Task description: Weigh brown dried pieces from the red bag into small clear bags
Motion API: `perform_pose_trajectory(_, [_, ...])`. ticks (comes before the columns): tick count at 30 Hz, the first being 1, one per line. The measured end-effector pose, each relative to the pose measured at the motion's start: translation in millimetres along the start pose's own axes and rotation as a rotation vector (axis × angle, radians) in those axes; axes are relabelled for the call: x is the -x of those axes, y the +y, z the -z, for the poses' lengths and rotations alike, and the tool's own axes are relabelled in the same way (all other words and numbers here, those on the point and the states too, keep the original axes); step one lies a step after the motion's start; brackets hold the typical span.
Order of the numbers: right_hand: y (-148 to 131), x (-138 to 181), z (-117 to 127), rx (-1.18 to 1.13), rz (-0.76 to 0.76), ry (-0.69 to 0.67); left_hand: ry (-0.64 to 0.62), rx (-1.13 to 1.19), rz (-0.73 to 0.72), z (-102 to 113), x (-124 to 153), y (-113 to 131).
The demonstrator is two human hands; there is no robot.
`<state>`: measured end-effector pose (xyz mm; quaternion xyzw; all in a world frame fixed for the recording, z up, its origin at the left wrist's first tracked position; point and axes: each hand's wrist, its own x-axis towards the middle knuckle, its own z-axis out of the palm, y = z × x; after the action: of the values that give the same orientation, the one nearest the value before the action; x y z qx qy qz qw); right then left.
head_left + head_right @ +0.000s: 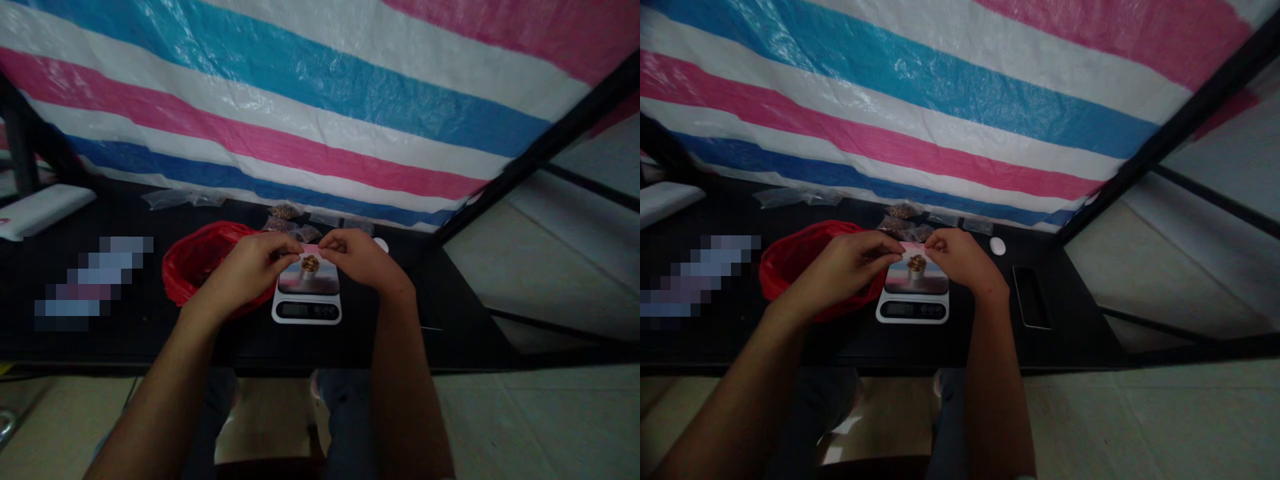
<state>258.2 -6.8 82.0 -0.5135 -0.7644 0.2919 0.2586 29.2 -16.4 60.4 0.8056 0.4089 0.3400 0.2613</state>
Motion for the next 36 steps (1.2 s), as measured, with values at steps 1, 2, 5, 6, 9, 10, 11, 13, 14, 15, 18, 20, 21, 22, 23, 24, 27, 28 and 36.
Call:
perform_pose_trajectory(1, [-0.1, -0.2, -0.5, 0.004, -0.004, 0.001, 0.0, 0.016, -0.018, -4.6, -1.2, 2.4])
perform_pose_trajectory(2, [-0.1, -0.3, -0.9, 0.006, -0.009, 0.0, 0.001, 0.022, -0.031, -8.4, -2.2, 4.0])
perform_pose_trajectory(5, [0.6, -0.5, -1.7, 0.0, -0.02, -0.003, -0.011, -0.011, -0.06, -15.4, -4.7, 4.5])
perform_pose_trajectory(6, [0.9, -0.5, -1.7, -0.001, -0.022, -0.002, -0.02, -0.026, -0.074, -16.3, -5.2, 3.6])
perform_pose_trajectory(9, [1.2, -0.2, -1.1, 0.019, -0.03, 0.001, -0.045, -0.051, -0.111, -17.6, -6.2, -0.4])
perform_pose_trajectory(10, [1.1, -0.1, -0.8, 0.028, -0.029, 0.002, -0.05, -0.055, -0.117, -18.0, -6.3, -1.7])
perform_pose_trajectory(11, [0.9, 0.0, -0.5, 0.035, -0.028, 0.004, -0.057, -0.056, -0.12, -18.5, -6.3, -2.9])
perform_pose_trajectory(13, [0.8, 0.1, 0.0, 0.046, -0.022, 0.004, -0.064, -0.052, -0.124, -19.9, -6.2, -4.4])
perform_pose_trajectory(14, [0.7, 0.3, 0.2, 0.049, -0.02, 0.004, -0.068, -0.047, -0.126, -20.6, -6.1, -4.7])
perform_pose_trajectory(15, [0.8, 0.5, 0.3, 0.052, -0.021, 0.003, -0.072, -0.041, -0.127, -21.1, -6.0, -4.5])
perform_pose_trajectory(18, [0.5, 1.4, 0.7, 0.055, -0.031, 0.002, -0.079, -0.018, -0.124, -20.7, -5.8, -2.2])
perform_pose_trajectory(20, [0.0, 1.9, 1.1, 0.05, -0.035, 0.0, -0.08, -0.003, -0.112, -17.7, -5.6, -0.4])
perform_pose_trajectory(21, [-0.3, 2.0, 1.3, 0.048, -0.037, 0.001, -0.076, 0.0, -0.102, -15.3, -5.3, 0.1])
perform_pose_trajectory(22, [-0.5, 2.0, 1.6, 0.049, -0.037, 0.002, -0.067, -0.002, -0.091, -12.1, -5.0, 0.1])
perform_pose_trajectory(23, [-0.4, 1.9, 1.9, 0.051, -0.036, 0.004, -0.055, -0.008, -0.08, -8.5, -4.5, -0.5])
perform_pose_trajectory(24, [-0.1, 1.8, 2.2, 0.054, -0.034, 0.007, -0.042, -0.019, -0.067, -4.5, -3.9, -1.7])
perform_pose_trajectory(27, [2.9, 1.1, 2.3, 0.058, -0.022, 0.016, -0.006, -0.056, -0.016, 6.9, -1.5, -8.5])
perform_pose_trajectory(28, [4.7, 1.0, 2.1, 0.061, -0.02, 0.024, 0.001, -0.069, 0.002, 9.7, -0.5, -11.5])
perform_pose_trajectory(36, [20.8, -0.4, 0.9, 0.099, -0.025, 0.01, 0.018, -0.214, 0.047, 10.0, -4.5, -29.7])
